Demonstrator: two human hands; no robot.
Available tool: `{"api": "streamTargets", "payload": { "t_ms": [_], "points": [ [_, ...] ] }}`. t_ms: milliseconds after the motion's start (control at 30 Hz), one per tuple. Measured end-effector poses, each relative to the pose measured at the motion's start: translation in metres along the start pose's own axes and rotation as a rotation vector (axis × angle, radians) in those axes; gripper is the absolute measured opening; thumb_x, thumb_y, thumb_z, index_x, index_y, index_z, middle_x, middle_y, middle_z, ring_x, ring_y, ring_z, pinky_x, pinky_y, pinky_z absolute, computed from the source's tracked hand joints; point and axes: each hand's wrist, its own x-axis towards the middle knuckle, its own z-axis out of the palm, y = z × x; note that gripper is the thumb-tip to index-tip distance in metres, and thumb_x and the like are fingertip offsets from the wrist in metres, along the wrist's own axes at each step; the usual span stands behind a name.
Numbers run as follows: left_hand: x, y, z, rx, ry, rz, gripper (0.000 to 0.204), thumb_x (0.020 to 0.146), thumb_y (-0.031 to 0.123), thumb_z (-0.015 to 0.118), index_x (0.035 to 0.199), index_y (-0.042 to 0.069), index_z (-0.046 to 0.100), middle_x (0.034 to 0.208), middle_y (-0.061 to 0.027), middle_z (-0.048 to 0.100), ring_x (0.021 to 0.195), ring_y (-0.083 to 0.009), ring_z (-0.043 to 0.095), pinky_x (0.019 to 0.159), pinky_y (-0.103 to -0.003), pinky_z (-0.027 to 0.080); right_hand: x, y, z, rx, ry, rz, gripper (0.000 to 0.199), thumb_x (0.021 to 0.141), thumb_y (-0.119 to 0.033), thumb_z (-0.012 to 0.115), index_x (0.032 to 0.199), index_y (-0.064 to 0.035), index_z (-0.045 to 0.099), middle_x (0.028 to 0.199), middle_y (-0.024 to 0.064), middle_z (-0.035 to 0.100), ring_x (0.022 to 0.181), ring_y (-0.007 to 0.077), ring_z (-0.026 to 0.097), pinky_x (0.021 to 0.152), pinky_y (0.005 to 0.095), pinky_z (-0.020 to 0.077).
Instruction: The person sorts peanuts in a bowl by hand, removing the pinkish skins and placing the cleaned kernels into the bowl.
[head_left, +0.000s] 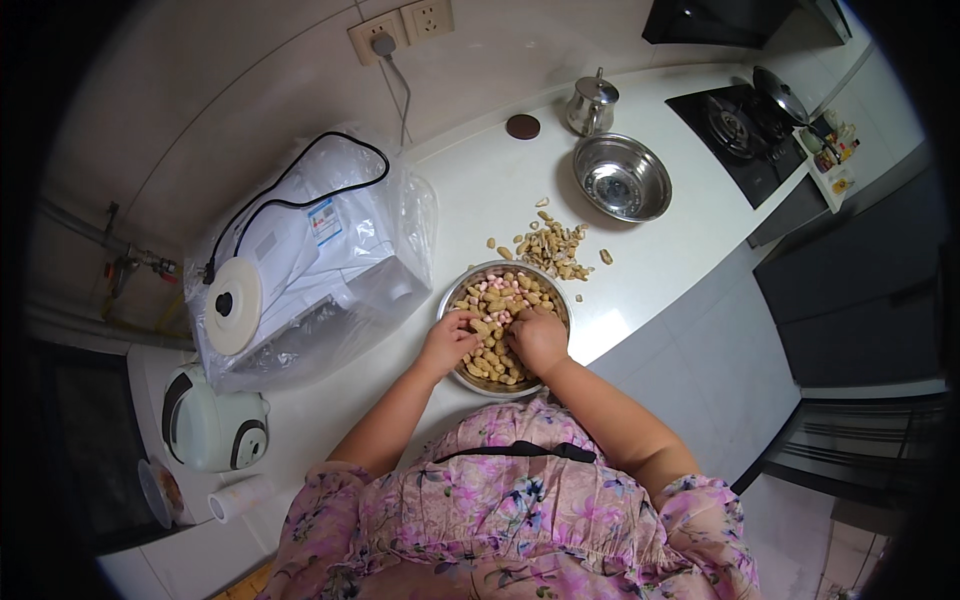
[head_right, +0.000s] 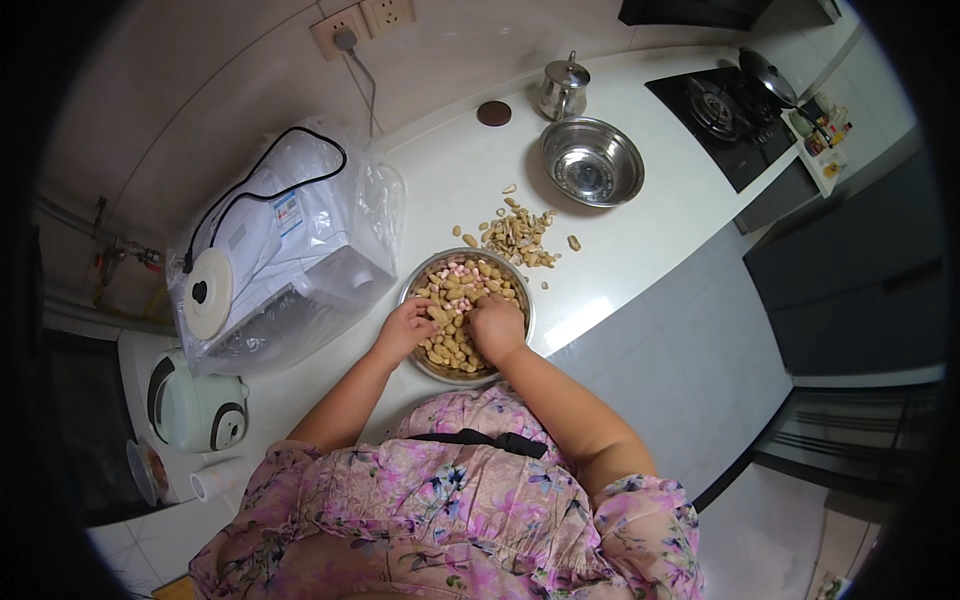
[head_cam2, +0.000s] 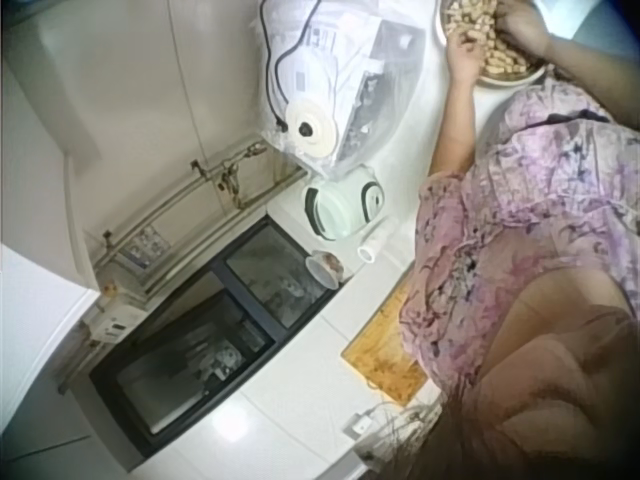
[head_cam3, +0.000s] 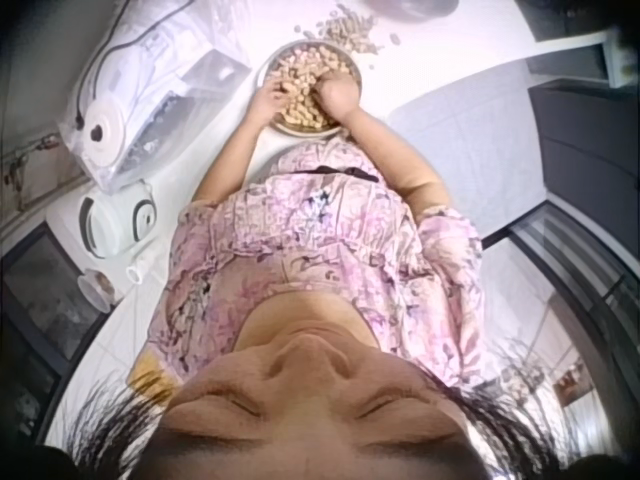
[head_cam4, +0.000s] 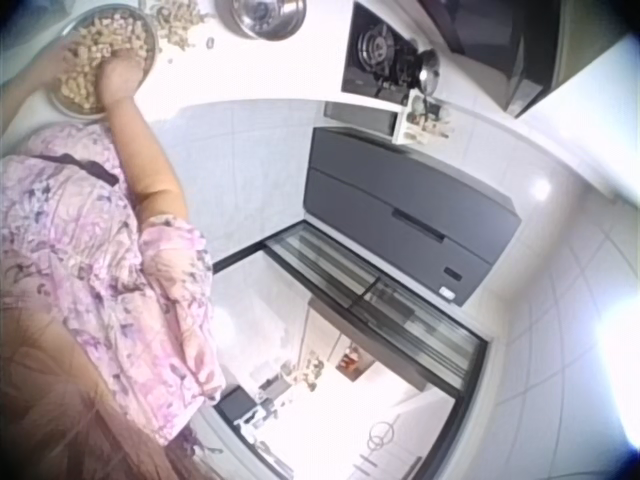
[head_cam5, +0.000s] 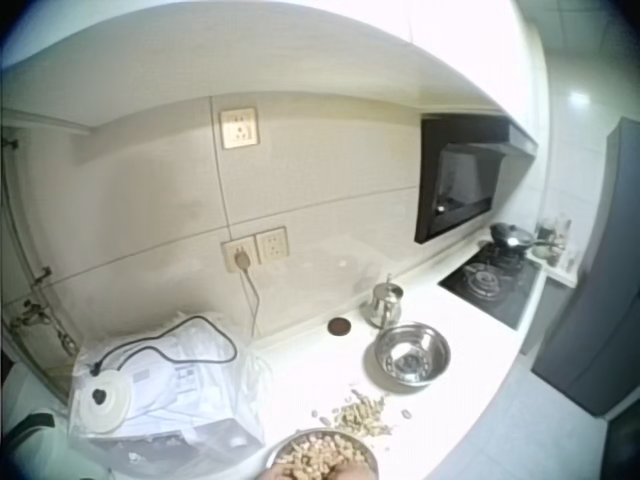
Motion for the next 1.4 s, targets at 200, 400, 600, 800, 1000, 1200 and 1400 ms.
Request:
{"api": "streamTargets", "payload": {
  "t_ms": [200, 400, 600, 800, 1000, 1200, 1400],
  "points": [
    [-0.002, 0.001, -0.006, -0.281, -0.066, -0.030, 0.037, 0.078, -0.008, 0.051, 0.113, 0.000, 0.043, 0.105, -0.0090, 0.051, 0.091, -0.0144, 0.055, 0.081, -0.028, 0.048, 0.001, -0.001, 0.011, -0.072, 0.018, -0.001, 0.006, 0.061, -0.017, 0.063, 0.061, -0.0112, 0.064, 0.071, 0.0028, 0.060, 0.072, 0.0213, 0.057, 0.062, 0.0349, 0.0471],
    [-0.003, 0.004, -0.008, -0.363, -0.083, -0.068, 0.037, 0.078, -0.010, 0.046, 0.113, 0.001, 0.042, 0.107, -0.0090, 0.050, 0.098, -0.0160, 0.053, 0.085, -0.031, 0.047, 0.003, 0.001, 0.009, -0.049, -0.022, -0.024, 0.006, 0.062, -0.017, 0.063, 0.061, -0.0111, 0.064, 0.070, 0.0032, 0.060, 0.072, 0.0216, 0.057, 0.062, 0.0349, 0.0469],
    [-0.003, 0.008, -0.007, -0.445, -0.067, -0.111, 0.036, 0.076, -0.009, 0.047, 0.111, 0.001, 0.043, 0.100, -0.0086, 0.051, 0.096, -0.0182, 0.054, 0.082, -0.029, 0.049, 0.002, 0.000, -0.011, 0.075, -0.057, 0.015, 0.008, 0.063, -0.018, 0.062, 0.061, -0.0105, 0.064, 0.068, 0.0051, 0.059, 0.071, 0.0243, 0.057, 0.063, 0.0357, 0.0472],
    [0.005, 0.004, 0.003, -0.209, 0.003, -0.043, 0.033, 0.075, -0.003, 0.056, 0.106, 0.003, 0.048, 0.098, -0.0074, 0.053, 0.092, -0.0210, 0.056, 0.082, -0.031, 0.047, 0.004, 0.006, -0.016, 0.262, -0.052, 0.088, 0.006, 0.064, -0.016, 0.063, 0.063, -0.0110, 0.065, 0.068, 0.0075, 0.060, 0.068, 0.0266, 0.058, 0.060, 0.0369, 0.0476],
    [0.005, 0.019, 0.015, 0.642, 0.044, 0.299, 0.027, 0.072, 0.008, 0.065, 0.098, 0.006, 0.058, 0.096, -0.0082, 0.058, 0.088, -0.0245, 0.057, 0.079, -0.032, 0.045, 0.029, 0.049, -0.046, 0.628, -0.055, 0.494, 0.016, 0.070, -0.021, 0.067, 0.069, -0.0051, 0.066, 0.062, 0.0069, 0.061, 0.053, 0.0160, 0.057, 0.053, 0.0280, 0.0454],
    [0.002, 0.030, 0.031, 0.971, 0.015, 0.418, 0.032, 0.068, 0.010, 0.066, 0.099, 0.009, 0.060, 0.098, -0.0079, 0.057, 0.098, -0.0266, 0.051, 0.087, -0.035, 0.039, 0.047, 0.109, -0.035, 0.872, 0.064, 0.598, 0.011, 0.073, -0.011, 0.064, 0.071, 0.0004, 0.063, 0.061, -0.0007, 0.058, 0.054, 0.0060, 0.049, 0.051, 0.0207, 0.0406],
    [0.013, 0.020, 0.039, 1.116, 0.019, 0.522, 0.028, 0.067, 0.009, 0.063, 0.095, 0.011, 0.062, 0.089, -0.0049, 0.054, 0.092, -0.0235, 0.051, 0.081, -0.037, 0.038, 0.053, 0.134, -0.020, 0.979, 0.129, 0.655, 0.010, 0.075, -0.009, 0.061, 0.074, 0.0012, 0.062, 0.062, -0.0009, 0.057, 0.054, 0.0051, 0.048, 0.050, 0.0193, 0.0399]
  ]
}}
